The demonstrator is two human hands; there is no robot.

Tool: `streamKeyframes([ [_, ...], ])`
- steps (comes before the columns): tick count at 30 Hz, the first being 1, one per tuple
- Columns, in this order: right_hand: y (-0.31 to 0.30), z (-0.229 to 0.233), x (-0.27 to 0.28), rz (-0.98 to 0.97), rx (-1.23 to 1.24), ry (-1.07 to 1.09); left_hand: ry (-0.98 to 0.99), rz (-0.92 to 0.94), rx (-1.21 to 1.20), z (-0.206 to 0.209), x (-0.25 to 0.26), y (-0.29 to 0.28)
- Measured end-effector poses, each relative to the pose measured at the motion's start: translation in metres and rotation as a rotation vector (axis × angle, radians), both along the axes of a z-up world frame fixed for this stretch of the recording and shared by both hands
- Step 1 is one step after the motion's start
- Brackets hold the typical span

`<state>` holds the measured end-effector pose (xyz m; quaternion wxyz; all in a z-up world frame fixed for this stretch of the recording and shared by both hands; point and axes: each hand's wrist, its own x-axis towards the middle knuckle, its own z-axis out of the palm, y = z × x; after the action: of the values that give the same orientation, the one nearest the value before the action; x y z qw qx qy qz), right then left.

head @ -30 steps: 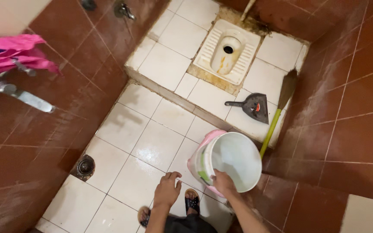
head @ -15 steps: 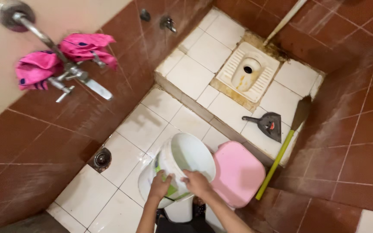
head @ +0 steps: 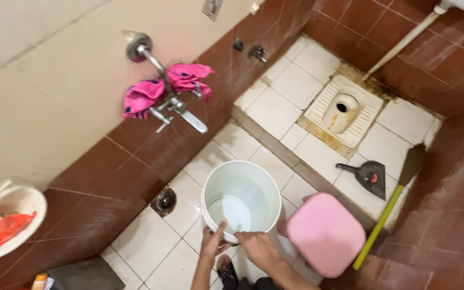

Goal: The person fills a bucket with water, adds detergent from a sachet, and uses a mop to clean the bathroom floor around a squat toilet.

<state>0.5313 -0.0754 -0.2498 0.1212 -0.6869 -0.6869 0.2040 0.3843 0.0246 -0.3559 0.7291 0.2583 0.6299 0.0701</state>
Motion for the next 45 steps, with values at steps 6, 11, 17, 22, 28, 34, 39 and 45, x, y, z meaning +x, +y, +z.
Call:
streamKeyframes([
  [6, 0.009, 0.027, -0.007, 0.155, -0.046, -0.017, -0.064, 0.091, 0.062, -0.027, -0.019, -0.012],
  [11, 0.020, 0.042, -0.020, 0.138, -0.104, -0.014, 0.013, 0.062, 0.059, -0.020, -0.038, -0.005],
  [17, 0.051, 0.034, -0.006, 0.082, -0.306, -0.085, 0.126, 0.010, 0.086, 0.006, -0.061, 0.020],
  [22, 0.100, 0.051, 0.015, -0.014, -0.095, -0.087, 0.225, 0.005, 0.143, 0.003, -0.071, 0.036],
  [28, 0.175, 0.105, 0.038, -0.188, -0.053, -0.067, 0.329, -0.004, 0.141, -0.016, -0.074, 0.042],
  [34, 0.256, 0.118, 0.062, -0.203, 0.072, -0.060, 0.353, 0.014, 0.112, -0.028, -0.074, 0.053],
  [39, 0.324, 0.106, 0.083, -0.351, 0.024, 0.032, 0.337, 0.084, 0.118, -0.023, -0.047, 0.075],
  [45, 0.399, 0.056, 0.114, -0.447, 0.057, 0.188, 0.267, 0.165, 0.102, -0.012, -0.014, 0.093],
])
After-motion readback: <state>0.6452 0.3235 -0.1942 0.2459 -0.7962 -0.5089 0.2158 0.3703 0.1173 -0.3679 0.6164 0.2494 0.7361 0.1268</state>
